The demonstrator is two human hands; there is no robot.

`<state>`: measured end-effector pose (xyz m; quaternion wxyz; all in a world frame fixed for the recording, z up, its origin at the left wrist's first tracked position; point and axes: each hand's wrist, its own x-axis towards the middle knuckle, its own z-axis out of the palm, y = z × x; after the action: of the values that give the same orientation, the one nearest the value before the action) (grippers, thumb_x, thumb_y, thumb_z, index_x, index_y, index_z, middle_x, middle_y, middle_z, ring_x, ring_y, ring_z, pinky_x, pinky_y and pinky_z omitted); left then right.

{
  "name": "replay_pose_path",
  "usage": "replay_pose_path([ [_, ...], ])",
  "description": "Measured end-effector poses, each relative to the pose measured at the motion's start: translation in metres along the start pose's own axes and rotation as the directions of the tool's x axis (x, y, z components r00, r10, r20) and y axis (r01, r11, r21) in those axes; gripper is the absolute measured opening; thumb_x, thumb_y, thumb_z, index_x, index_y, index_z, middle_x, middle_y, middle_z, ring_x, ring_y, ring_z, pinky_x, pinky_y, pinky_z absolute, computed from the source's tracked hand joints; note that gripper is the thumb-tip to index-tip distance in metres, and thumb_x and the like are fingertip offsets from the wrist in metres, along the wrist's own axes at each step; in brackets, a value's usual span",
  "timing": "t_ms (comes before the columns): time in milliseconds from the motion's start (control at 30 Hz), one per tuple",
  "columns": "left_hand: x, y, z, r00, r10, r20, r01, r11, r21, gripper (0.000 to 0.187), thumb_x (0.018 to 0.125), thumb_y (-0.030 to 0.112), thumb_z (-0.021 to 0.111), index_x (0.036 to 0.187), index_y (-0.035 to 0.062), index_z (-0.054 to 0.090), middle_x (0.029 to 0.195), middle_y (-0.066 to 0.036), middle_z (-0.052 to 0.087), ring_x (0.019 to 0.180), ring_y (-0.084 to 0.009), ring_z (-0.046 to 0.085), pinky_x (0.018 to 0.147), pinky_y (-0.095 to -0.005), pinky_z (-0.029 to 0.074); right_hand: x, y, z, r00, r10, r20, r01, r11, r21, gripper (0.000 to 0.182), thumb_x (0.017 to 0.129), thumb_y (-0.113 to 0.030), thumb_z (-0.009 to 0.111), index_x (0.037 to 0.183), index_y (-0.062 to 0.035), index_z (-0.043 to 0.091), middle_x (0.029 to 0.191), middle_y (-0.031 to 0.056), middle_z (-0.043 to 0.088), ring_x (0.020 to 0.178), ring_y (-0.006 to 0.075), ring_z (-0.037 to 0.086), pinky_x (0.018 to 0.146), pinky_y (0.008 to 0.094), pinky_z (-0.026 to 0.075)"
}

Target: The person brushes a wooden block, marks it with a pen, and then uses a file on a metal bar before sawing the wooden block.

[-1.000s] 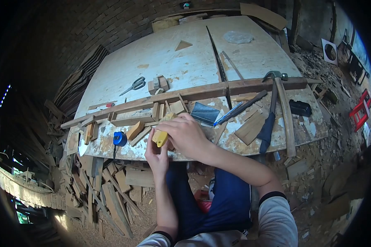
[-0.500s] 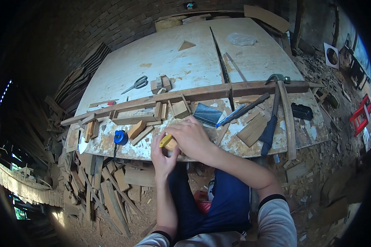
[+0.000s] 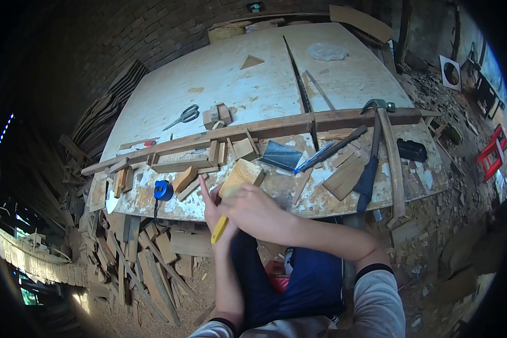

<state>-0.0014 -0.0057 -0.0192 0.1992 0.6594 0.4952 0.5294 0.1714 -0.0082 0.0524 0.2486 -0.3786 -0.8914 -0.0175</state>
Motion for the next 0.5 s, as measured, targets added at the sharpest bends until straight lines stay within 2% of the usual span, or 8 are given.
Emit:
replay_pose_path([
  [67, -0.002, 0.004, -0.006, 1.0, -0.012, 0.024, 0.012, 1.0, -0.014, 0.139, 0.074, 0.022, 0.099, 0.179, 0.0001, 0.012, 0.133, -0.023, 0.075, 0.12, -0.0387, 0.076, 0.107, -0.0458, 0.058, 0.002, 0.011, -0.015, 0.993, -0.079, 0.087, 0.043, 0.935, 0.353, 0.021, 0.088, -0.012, 0.072, 0.108, -0.0117, 0.08, 0.107, 0.0053, 0.083, 0.108, 0.0221, 0.078, 0.101, 0.0462, 0.055],
  [100, 0.0, 0.004, -0.002, 1.0, 0.029, 0.002, -0.03, 0.997, 0.078, 0.141, 0.073, 0.022, 0.099, 0.18, 0.0001, 0.011, 0.133, -0.023, 0.075, 0.12, -0.0389, 0.076, 0.107, -0.0457, 0.059, 0.012, 0.017, -0.033, 0.962, 0.088, 0.257, -0.187, 0.902, 0.39, 0.023, 0.088, -0.011, 0.073, 0.11, -0.0119, 0.079, 0.11, 0.005, 0.082, 0.108, 0.0218, 0.078, 0.103, 0.0451, 0.053],
  [200, -0.001, 0.006, -0.001, 1.0, -0.007, -0.003, 0.007, 1.0, 0.022, 0.143, 0.072, 0.023, 0.1, 0.18, -0.0003, 0.009, 0.133, -0.023, 0.075, 0.121, -0.0389, 0.076, 0.107, -0.0455, 0.059, 0.009, 0.011, -0.015, 0.989, 0.138, -0.049, -0.127, 0.976, 0.179, 0.034, 0.086, -0.008, 0.075, 0.119, -0.0148, 0.081, 0.112, 0.0036, 0.082, 0.107, 0.0238, 0.078, 0.101, 0.0434, 0.053],
  [233, -0.001, -0.003, -0.001, 1.0, 0.014, 0.003, -0.014, 1.0, -0.028, 0.145, 0.072, 0.024, 0.102, 0.179, -0.0011, 0.008, 0.133, -0.023, 0.075, 0.12, -0.0381, 0.076, 0.106, -0.0447, 0.059, 0.008, 0.0, -0.006, 0.996, 0.055, -0.074, -0.05, 0.997, 0.061, 0.038, 0.083, -0.007, 0.077, 0.12, -0.0145, 0.081, 0.113, 0.0036, 0.082, 0.107, 0.0248, 0.079, 0.097, 0.0426, 0.053],
  [333, -0.001, 0.004, -0.004, 1.0, -0.003, 0.019, 0.002, 0.999, 0.034, 0.144, 0.073, 0.025, 0.101, 0.179, -0.0022, 0.008, 0.132, -0.023, 0.076, 0.119, -0.0386, 0.076, 0.107, -0.0447, 0.059, 0.007, 0.018, -0.017, 0.997, -0.039, 0.071, 0.014, 0.944, 0.33, 0.035, 0.083, -0.01, 0.078, 0.118, -0.0111, 0.08, 0.115, 0.007, 0.082, 0.11, 0.0254, 0.078, 0.098, 0.044, 0.053],
  [367, -0.001, -0.003, 0.001, 0.999, 0.037, -0.005, -0.037, 0.999, 0.029, 0.143, 0.074, 0.026, 0.101, 0.179, -0.0028, 0.008, 0.131, -0.023, 0.076, 0.119, -0.0392, 0.076, 0.107, -0.0452, 0.059, 0.012, 0.029, -0.032, 0.986, 0.062, 0.155, -0.109, 0.943, 0.315, 0.035, 0.083, -0.011, 0.079, 0.118, -0.0104, 0.08, 0.118, 0.0096, 0.081, 0.114, 0.0254, 0.077, 0.103, 0.0457, 0.053],
  [467, -0.001, 0.001, 0.0, 0.999, 0.047, -0.011, -0.046, 0.997, 0.069, 0.142, 0.074, 0.024, 0.101, 0.179, -0.003, 0.009, 0.13, -0.023, 0.076, 0.119, -0.0391, 0.076, 0.105, -0.0455, 0.059, 0.011, 0.022, -0.018, 0.991, 0.095, 0.093, -0.094, 0.996, -0.008, 0.035, 0.085, -0.01, 0.079, 0.12, -0.0126, 0.081, 0.122, 0.0102, 0.081, 0.116, 0.0261, 0.077, 0.107, 0.0464, 0.053],
  [500, 0.0, 0.001, -0.003, 0.998, 0.063, 0.0, -0.063, 0.996, 0.068, 0.141, 0.073, 0.022, 0.101, 0.179, -0.0026, 0.01, 0.129, -0.022, 0.076, 0.117, -0.0384, 0.076, 0.104, -0.0451, 0.059, 0.007, 0.004, -0.012, 0.999, 0.003, 0.047, 0.0, 0.999, -0.052, 0.037, 0.083, -0.011, 0.08, 0.12, -0.0124, 0.081, 0.121, 0.0098, 0.082, 0.118, 0.026, 0.077, 0.107, 0.0461, 0.054],
])
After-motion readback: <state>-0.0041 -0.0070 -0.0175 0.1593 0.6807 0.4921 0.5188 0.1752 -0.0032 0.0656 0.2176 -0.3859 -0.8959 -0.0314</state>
